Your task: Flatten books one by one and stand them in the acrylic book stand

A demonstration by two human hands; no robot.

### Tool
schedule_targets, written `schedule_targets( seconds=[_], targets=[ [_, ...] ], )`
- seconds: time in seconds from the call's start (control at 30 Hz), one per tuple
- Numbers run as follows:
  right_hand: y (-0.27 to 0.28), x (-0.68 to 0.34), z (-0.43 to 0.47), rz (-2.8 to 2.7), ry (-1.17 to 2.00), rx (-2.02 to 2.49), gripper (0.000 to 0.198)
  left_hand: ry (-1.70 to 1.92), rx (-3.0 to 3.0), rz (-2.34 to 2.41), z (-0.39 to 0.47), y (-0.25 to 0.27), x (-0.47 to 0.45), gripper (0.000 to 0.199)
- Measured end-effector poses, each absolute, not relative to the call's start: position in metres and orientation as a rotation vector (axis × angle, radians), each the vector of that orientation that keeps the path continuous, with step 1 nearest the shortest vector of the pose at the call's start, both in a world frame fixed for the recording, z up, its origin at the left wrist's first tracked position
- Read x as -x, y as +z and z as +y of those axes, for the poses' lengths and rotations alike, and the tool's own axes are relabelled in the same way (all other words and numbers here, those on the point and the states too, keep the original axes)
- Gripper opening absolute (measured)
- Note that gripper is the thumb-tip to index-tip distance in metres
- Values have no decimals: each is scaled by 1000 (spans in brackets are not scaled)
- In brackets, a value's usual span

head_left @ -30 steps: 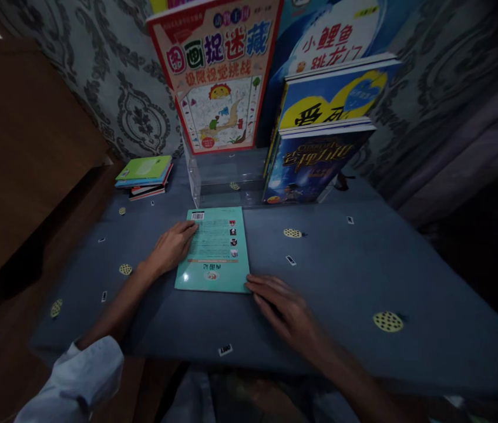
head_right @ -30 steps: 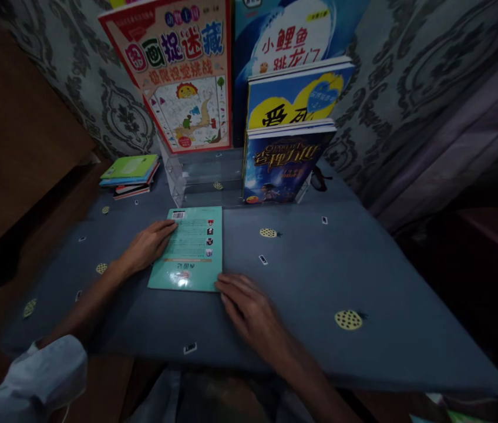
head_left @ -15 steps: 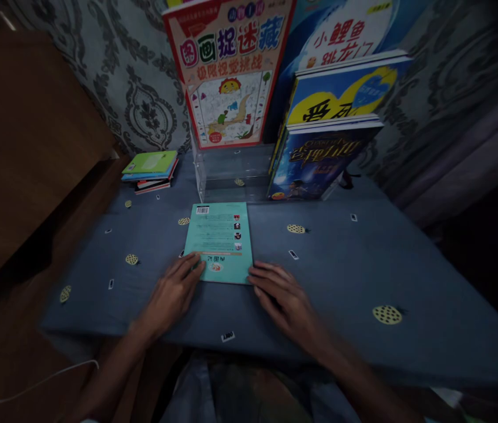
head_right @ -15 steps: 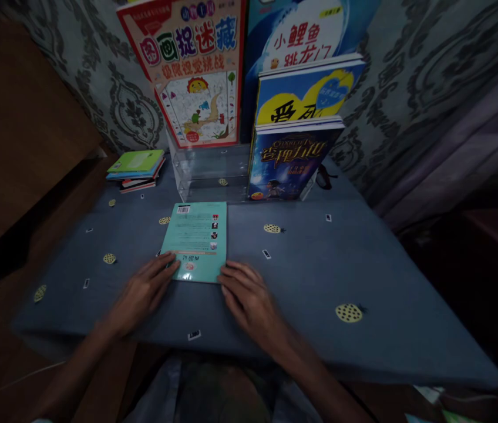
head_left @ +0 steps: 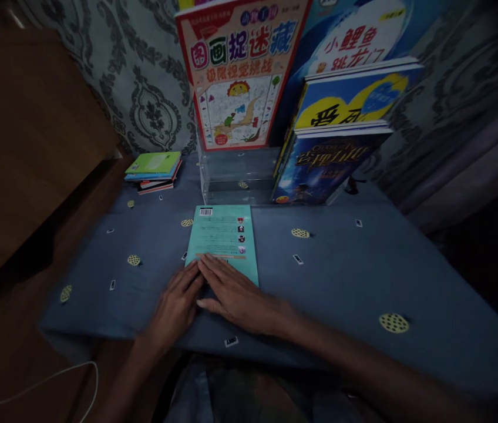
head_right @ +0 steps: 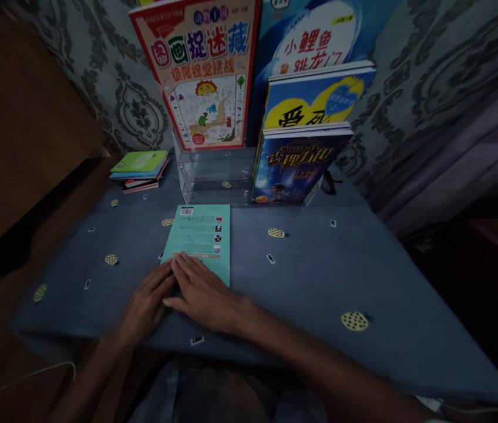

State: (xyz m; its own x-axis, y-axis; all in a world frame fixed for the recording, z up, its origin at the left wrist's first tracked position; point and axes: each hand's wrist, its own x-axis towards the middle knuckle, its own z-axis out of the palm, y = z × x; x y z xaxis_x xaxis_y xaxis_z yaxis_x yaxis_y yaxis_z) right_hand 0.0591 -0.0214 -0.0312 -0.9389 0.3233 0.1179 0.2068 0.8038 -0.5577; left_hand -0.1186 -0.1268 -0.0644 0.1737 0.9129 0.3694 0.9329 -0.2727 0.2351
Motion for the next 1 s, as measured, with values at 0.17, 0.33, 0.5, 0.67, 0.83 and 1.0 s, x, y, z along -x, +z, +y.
schedule_targets(
  seconds=[0.17,0.33,0.5,0.67,0.83,1.0],
  targets=[
    [-49,-59,5,-2774,690,522,76,-707,2344,-1844,-127,-64,118,59],
    [-62,-61,51,-2760,534,620,76,-686,2329,-1850,-126,-65,118,56],
    [-69,-63,91,-2721,470,776,73,-671,2384,-1852,-122,-53,120,45],
    [-72,-65,99,-2684,460,793,71,-576,2517,-1914,-101,-40,133,42],
    [-72,-65,96,-2683,460,783,69,-432,2607,-2006,-52,-41,155,52],
    [-72,-66,97,-2675,461,796,69,-304,2518,-2158,4,-45,171,57]
  ],
)
